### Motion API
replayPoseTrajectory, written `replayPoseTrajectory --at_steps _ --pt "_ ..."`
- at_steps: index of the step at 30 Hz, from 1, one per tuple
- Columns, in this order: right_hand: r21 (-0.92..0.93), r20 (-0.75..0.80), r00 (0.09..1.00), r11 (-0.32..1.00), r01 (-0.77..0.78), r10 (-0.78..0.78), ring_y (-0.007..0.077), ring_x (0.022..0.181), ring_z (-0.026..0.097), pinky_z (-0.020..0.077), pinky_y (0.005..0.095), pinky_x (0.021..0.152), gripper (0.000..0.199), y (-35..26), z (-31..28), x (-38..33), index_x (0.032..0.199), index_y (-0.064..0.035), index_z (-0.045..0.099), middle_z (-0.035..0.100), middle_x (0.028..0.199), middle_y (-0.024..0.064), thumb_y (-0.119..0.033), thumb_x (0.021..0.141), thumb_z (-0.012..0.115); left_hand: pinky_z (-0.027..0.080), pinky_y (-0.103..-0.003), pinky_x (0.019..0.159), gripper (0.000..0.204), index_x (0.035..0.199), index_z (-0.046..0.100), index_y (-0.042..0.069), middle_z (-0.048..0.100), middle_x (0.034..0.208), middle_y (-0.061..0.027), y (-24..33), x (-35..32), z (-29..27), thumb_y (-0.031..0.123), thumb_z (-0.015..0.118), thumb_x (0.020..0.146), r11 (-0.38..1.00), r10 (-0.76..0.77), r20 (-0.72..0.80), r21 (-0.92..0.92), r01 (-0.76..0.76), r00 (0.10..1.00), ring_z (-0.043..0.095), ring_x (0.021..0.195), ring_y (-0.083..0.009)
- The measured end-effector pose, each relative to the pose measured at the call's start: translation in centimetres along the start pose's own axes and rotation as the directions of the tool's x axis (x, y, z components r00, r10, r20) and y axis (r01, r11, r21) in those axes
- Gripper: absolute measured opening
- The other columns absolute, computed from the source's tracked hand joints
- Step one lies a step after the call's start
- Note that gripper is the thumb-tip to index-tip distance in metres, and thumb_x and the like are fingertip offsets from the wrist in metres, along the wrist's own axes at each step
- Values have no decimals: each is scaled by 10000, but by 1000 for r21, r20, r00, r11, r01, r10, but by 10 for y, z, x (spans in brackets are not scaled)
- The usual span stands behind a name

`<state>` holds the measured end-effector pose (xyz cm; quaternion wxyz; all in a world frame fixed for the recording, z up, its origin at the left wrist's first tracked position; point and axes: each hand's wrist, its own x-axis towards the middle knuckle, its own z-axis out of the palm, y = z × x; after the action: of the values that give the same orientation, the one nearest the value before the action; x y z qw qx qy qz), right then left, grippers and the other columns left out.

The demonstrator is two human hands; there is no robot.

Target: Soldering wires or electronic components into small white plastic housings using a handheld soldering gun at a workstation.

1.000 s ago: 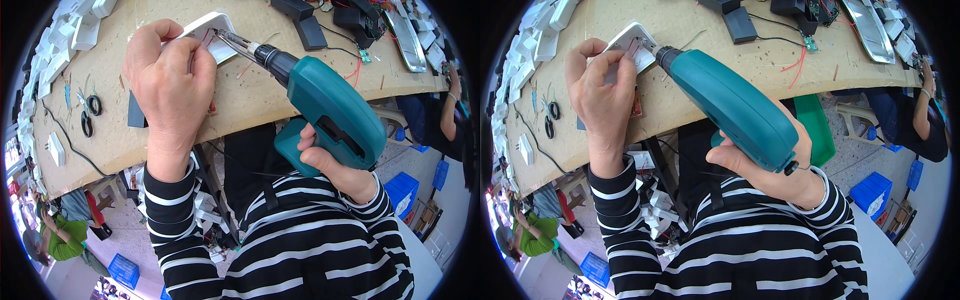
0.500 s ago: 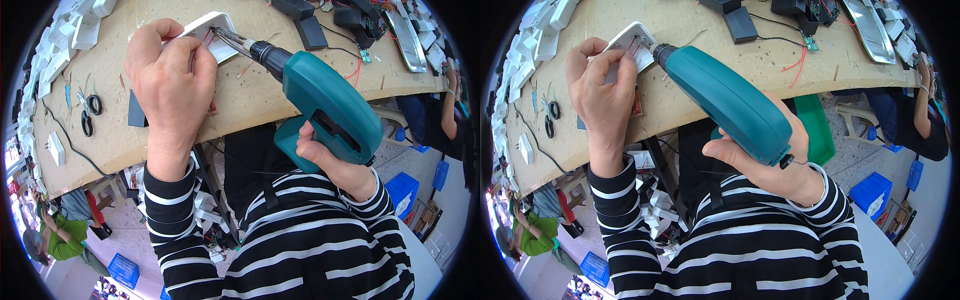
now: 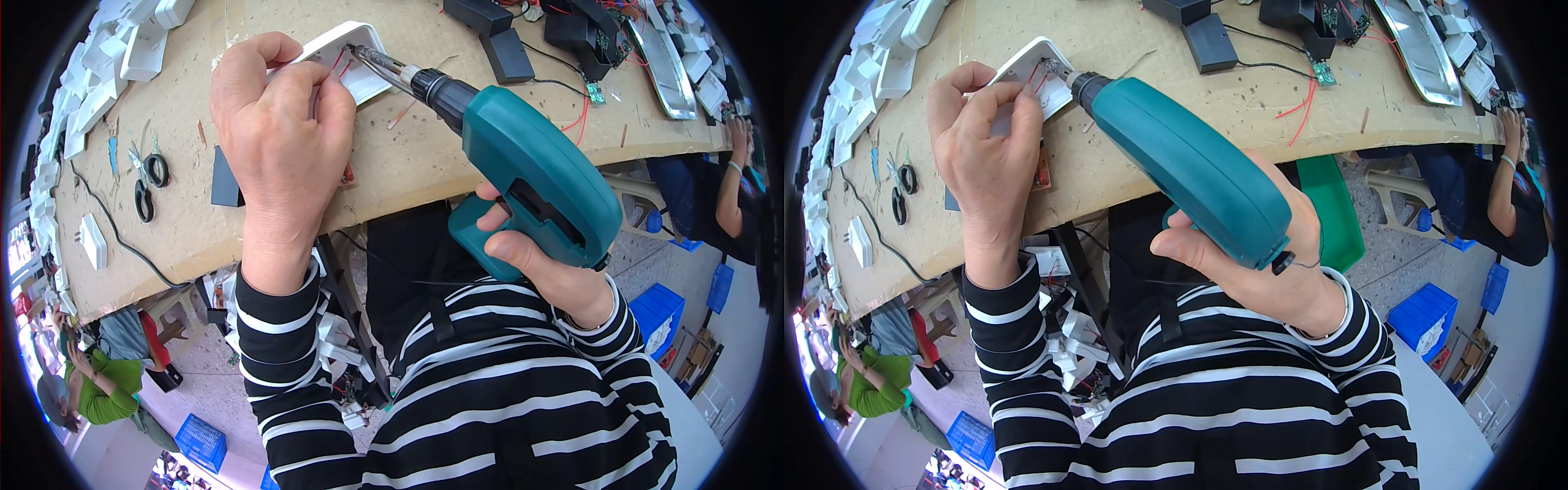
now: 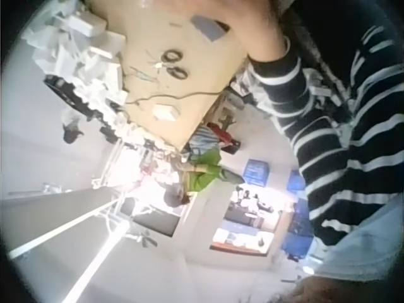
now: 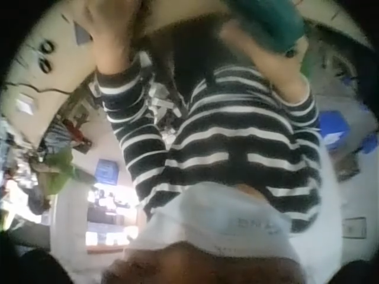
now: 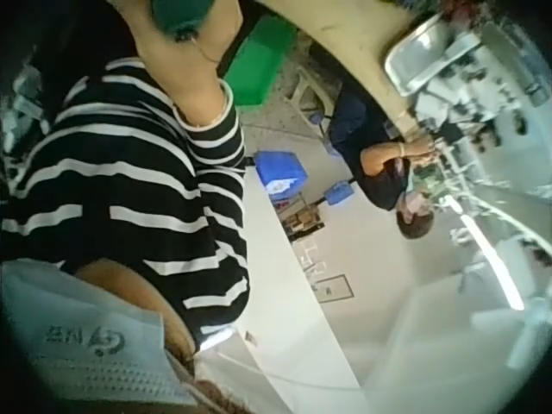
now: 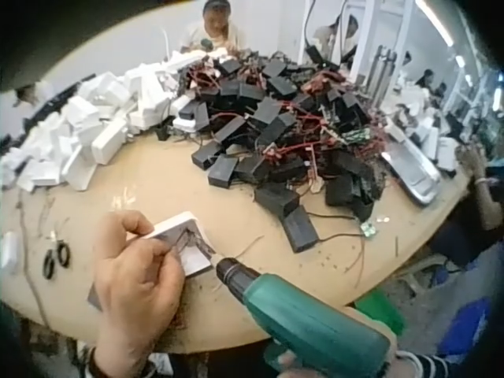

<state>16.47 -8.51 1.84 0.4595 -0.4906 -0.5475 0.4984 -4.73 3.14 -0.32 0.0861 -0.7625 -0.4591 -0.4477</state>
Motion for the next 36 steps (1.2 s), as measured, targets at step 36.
replayPoseTrajectory --at_steps 36 --pt "-34 -14 1000 999 12 -13 99 744 635 531 223 662 466 0 -1 -2 1128 35 573 637 866 54 -61 728 792 436 -336 703 33 647 638 5 565 870 -90 1 0 -1 13 653 618 999 -32 20 -12 33 999 537 799 -237"
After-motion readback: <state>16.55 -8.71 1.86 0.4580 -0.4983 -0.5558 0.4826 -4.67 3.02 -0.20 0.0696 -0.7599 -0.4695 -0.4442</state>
